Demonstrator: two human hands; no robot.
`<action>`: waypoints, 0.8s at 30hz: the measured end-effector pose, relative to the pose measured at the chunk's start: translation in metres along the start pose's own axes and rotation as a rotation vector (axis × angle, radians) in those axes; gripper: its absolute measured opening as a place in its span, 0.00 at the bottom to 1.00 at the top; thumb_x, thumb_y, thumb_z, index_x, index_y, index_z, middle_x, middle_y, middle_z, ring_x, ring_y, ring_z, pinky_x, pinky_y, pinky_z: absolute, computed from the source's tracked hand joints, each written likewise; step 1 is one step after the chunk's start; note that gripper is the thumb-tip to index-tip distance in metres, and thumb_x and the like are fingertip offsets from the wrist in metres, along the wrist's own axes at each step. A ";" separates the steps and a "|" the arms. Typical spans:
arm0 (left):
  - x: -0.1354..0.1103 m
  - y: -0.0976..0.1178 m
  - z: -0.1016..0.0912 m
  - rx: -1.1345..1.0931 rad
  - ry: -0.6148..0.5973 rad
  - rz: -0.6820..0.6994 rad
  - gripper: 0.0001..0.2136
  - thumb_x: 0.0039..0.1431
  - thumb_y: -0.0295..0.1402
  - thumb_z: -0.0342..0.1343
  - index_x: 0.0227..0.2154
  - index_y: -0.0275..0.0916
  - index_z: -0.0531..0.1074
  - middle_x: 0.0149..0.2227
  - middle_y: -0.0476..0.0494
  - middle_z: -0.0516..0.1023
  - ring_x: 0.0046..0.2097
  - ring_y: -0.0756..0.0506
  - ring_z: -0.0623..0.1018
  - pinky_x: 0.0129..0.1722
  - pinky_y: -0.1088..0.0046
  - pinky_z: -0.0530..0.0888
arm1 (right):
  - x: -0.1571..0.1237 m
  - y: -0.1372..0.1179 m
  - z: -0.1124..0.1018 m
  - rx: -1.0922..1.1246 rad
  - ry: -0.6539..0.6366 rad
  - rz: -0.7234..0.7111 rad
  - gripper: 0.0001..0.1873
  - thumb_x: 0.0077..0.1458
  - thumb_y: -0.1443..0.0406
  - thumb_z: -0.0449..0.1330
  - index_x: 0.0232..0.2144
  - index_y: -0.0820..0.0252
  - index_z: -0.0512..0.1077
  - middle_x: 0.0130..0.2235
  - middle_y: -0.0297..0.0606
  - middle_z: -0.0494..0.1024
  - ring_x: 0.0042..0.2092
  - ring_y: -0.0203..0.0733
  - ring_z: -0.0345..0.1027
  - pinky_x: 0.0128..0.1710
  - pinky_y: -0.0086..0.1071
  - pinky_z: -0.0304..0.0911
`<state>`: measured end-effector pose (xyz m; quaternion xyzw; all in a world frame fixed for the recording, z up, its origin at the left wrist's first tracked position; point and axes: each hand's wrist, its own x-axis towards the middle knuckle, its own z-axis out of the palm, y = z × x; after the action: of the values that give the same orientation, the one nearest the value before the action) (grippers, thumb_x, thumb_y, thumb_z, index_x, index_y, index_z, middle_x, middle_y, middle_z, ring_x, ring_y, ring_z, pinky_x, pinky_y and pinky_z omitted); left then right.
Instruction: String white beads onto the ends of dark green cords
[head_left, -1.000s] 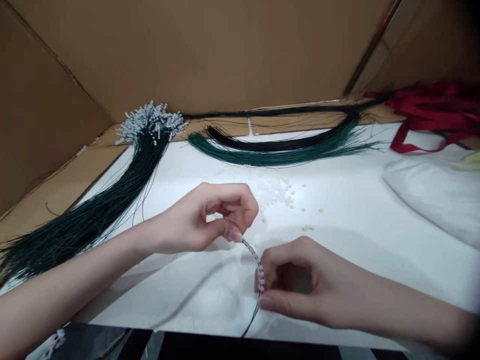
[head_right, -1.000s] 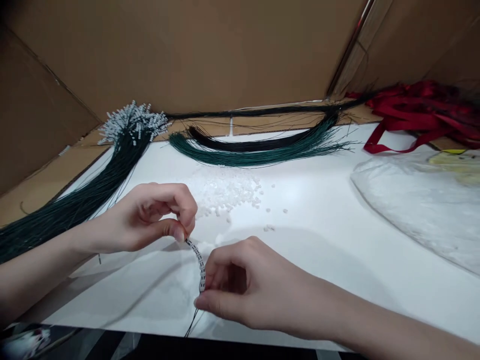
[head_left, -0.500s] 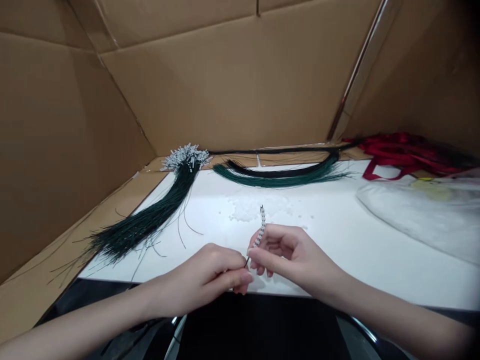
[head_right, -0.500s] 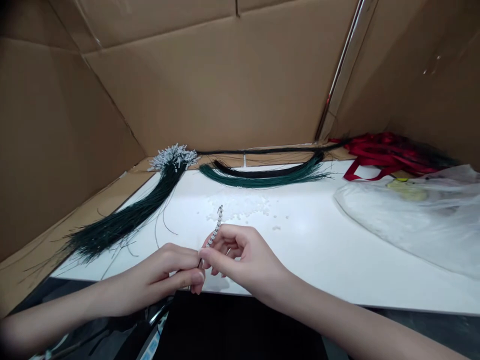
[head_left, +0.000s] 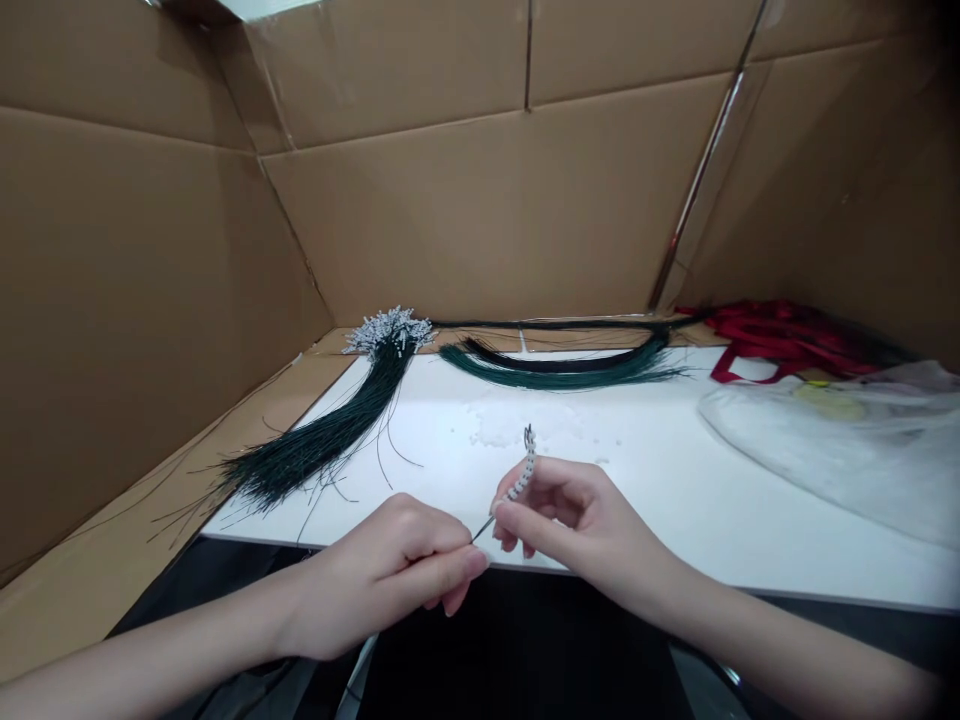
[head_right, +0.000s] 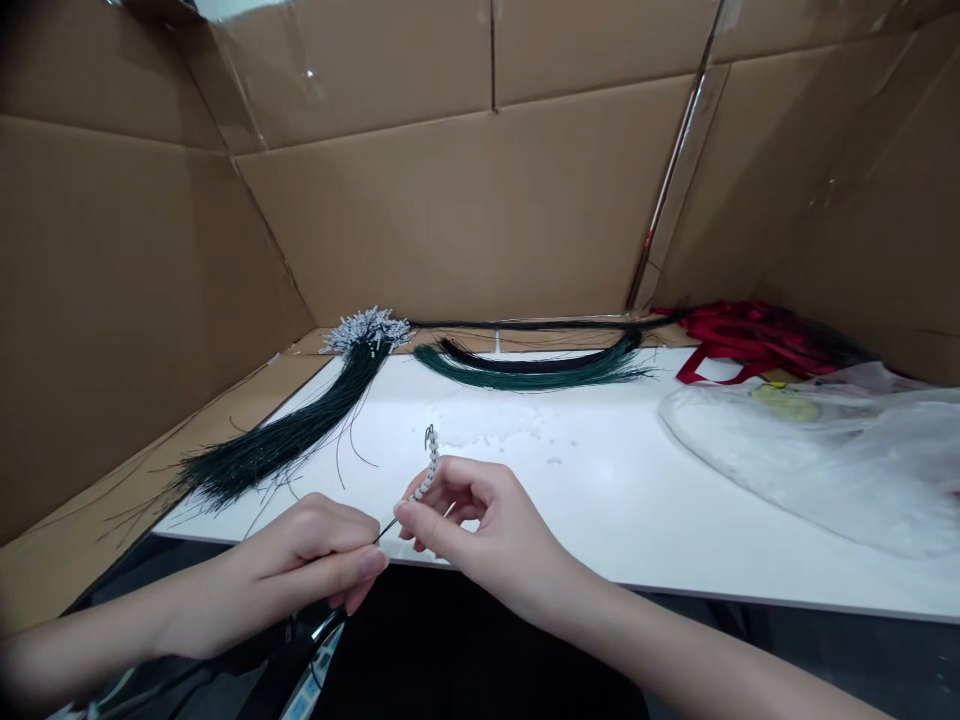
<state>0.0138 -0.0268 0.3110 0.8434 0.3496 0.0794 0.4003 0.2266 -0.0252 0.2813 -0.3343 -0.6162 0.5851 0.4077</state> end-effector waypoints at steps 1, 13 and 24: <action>-0.001 0.000 -0.001 -0.004 -0.007 -0.001 0.23 0.71 0.41 0.42 0.24 0.35 0.69 0.22 0.51 0.66 0.26 0.53 0.66 0.29 0.79 0.62 | 0.000 0.000 0.000 -0.008 -0.001 0.004 0.11 0.52 0.61 0.69 0.30 0.63 0.72 0.28 0.34 0.75 0.31 0.36 0.71 0.31 0.28 0.66; 0.000 -0.002 -0.005 -0.029 -0.066 -0.040 0.25 0.71 0.45 0.40 0.22 0.35 0.66 0.21 0.52 0.62 0.25 0.52 0.63 0.29 0.75 0.60 | 0.001 0.006 0.001 0.074 0.006 0.028 0.11 0.52 0.62 0.68 0.29 0.61 0.71 0.26 0.32 0.74 0.29 0.33 0.69 0.31 0.28 0.66; 0.004 0.004 -0.005 -0.071 -0.036 -0.057 0.22 0.70 0.42 0.43 0.25 0.34 0.71 0.21 0.52 0.62 0.25 0.53 0.62 0.26 0.77 0.59 | 0.000 0.010 0.000 0.106 0.055 0.025 0.11 0.54 0.61 0.67 0.30 0.61 0.70 0.26 0.32 0.75 0.29 0.35 0.71 0.31 0.28 0.66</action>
<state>0.0166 -0.0221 0.3165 0.8195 0.3631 0.0653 0.4384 0.2261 -0.0244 0.2710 -0.3360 -0.5685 0.6126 0.4343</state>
